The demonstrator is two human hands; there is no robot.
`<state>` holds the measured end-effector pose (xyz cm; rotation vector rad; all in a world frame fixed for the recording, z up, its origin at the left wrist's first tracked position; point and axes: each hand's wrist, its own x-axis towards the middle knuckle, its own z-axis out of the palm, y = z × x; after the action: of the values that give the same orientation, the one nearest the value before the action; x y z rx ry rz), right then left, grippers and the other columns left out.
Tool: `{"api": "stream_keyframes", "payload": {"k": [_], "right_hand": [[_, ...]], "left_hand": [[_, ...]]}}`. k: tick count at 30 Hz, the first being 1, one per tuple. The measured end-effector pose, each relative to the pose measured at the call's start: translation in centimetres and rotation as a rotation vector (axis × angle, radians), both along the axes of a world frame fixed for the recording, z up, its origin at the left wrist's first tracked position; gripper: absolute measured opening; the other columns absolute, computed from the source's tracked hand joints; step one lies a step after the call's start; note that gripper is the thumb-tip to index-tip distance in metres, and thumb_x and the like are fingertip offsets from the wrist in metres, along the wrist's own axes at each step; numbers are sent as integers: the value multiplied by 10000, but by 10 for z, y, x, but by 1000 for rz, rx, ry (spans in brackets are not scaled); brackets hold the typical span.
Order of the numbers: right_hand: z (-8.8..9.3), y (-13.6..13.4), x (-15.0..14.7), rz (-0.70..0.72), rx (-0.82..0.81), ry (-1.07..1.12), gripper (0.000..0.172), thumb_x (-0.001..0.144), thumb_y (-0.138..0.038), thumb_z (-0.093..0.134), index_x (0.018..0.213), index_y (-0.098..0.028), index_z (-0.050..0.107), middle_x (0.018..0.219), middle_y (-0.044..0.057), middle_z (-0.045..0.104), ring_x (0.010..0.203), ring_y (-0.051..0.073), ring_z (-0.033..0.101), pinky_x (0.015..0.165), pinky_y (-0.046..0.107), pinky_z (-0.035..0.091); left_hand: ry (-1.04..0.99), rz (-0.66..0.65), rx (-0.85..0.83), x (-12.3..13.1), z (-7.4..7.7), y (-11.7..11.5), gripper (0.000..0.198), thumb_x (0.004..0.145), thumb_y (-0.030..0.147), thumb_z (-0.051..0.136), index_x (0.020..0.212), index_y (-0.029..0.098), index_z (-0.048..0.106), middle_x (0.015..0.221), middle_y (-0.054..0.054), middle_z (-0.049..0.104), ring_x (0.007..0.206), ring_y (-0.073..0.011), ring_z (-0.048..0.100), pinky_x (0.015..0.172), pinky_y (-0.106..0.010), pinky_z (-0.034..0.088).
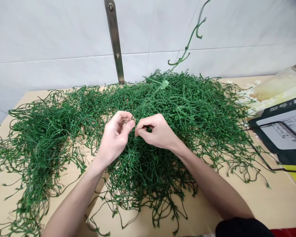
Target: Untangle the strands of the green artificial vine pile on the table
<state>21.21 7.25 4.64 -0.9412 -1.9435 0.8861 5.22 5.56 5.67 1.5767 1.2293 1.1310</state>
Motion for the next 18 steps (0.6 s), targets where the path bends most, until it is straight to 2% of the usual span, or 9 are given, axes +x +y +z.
{"api": "stream_keyframes", "payload": {"k": [2, 5, 7, 9, 10, 12, 15, 18], "right_hand": [[2, 1, 2, 16, -30, -13, 202, 714, -85, 504, 658, -142, 690, 598, -16, 649, 517, 72, 483, 583, 228, 405], [8, 4, 8, -32, -116, 44, 166, 765, -152, 588, 832, -143, 740, 857, 46, 758, 762, 137, 649, 728, 274, 494], [12, 5, 11, -57, -241, 203, 242, 809, -264, 644, 1003, -141, 721, 1010, 81, 757, 883, 166, 680, 791, 308, 524], [14, 5, 12, -53, -374, 390, 411, 822, -363, 681, 1166, -141, 648, 1101, 109, 737, 893, 169, 693, 789, 318, 549], [15, 5, 12, -47, -420, 465, 473, 814, -381, 702, 1212, -142, 612, 1109, 116, 733, 869, 164, 697, 771, 314, 559], [18, 2, 11, -55, -445, 553, 476, 807, -359, 725, 1210, -140, 594, 1028, 103, 743, 776, 141, 689, 720, 294, 568], [29, -2, 13, -147, -355, 589, 297, 829, -273, 706, 1094, -151, 651, 809, 36, 711, 576, 88, 606, 579, 249, 537], [44, -12, 28, -252, -283, 552, 219, 855, -242, 675, 1071, -206, 679, 707, -3, 638, 400, 46, 440, 360, 221, 349]], "left_hand": [[-112, 49, -16, -8, 3, 7, 112, 825, 245, 651, 868, 184, 567, 771, 1, 582, 677, -109, 543, 646, -230, 440], [-185, 42, -34, -21, 12, 12, 138, 802, 234, 688, 866, 183, 577, 745, 14, 582, 660, -98, 550, 659, -228, 451], [-121, -23, -35, -23, 18, 9, 125, 813, 241, 687, 864, 187, 587, 737, 16, 581, 648, -98, 539, 612, -223, 434], [8, -172, -74, -17, 21, 0, 94, 836, 253, 668, 862, 192, 600, 745, 13, 584, 631, -103, 521, 560, -227, 409], [64, -290, -110, -11, 21, -5, 71, 854, 253, 643, 856, 192, 606, 744, 13, 583, 617, -104, 511, 561, -236, 417], [125, -405, -108, 2, 18, -14, 67, 889, 235, 585, 838, 192, 589, 801, 0, 619, 664, -111, 536, 629, -254, 446], [232, -486, -42, 11, 12, -18, 95, 910, 285, 568, 911, 198, 607, 859, -19, 664, 720, -133, 571, 668, -273, 463], [397, -485, 80, -7, 13, -10, 181, 898, 353, 604, 988, 203, 649, 943, -50, 694, 861, -186, 606, 795, -335, 478]]}}
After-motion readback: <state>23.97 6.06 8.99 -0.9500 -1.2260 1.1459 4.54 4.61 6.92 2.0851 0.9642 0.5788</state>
